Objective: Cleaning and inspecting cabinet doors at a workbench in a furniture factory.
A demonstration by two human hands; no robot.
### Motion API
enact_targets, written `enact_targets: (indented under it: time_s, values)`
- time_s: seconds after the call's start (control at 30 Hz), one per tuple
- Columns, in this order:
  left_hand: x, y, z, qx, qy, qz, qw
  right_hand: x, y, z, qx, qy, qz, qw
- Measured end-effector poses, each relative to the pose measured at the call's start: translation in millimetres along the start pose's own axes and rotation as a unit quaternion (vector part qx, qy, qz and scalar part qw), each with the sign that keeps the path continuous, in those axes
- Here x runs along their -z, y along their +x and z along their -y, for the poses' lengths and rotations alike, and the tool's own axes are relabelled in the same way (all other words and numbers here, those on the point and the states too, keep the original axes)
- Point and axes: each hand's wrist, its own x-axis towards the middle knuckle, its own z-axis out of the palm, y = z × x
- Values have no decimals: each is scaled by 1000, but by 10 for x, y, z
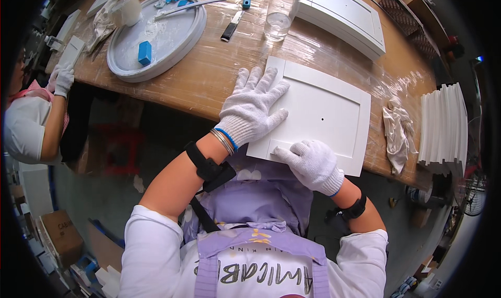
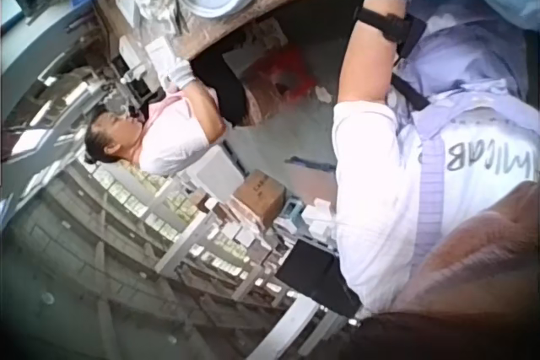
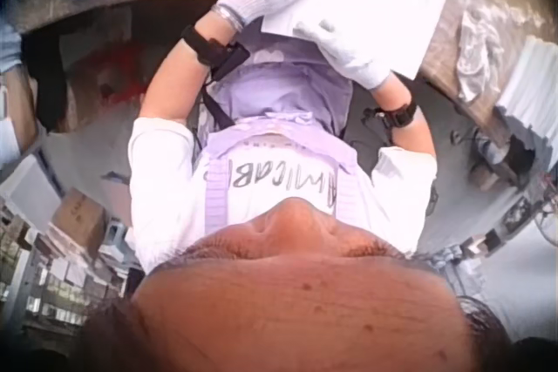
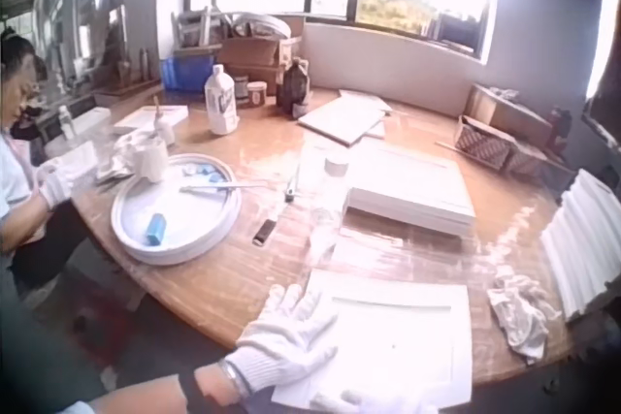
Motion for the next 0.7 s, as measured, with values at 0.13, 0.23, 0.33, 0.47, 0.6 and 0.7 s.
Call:
enact_targets:
  time_s: [0.13, 0.23, 0.33, 0.47, 0.6, 0.7]
  values:
    - [-8, -4, -12, 8, -4, 0, 1000, -34, -5, -25, 73, -40, 51, 995]
    - [9, -16, -29, 13, -13, -1, 1000, -27, 0, -58, 90, -31, 70, 993]
    - [12, -18, -26, 12, -13, -2, 1000, -63, 32, -38, 46, 3, -9, 999]
    - [9, -20, -25, 16, -16, -4, 1000, -54, 24, -18, 72, -16, -1, 997]
    - [1, -21, -23, 14, -11, -10, 1000, -45, 27, 11, 39, 23, -10, 999]
    - [16, -12, -25, 16, -15, -7, 1000, -28, 28, -5, 41, 15, 2, 999]
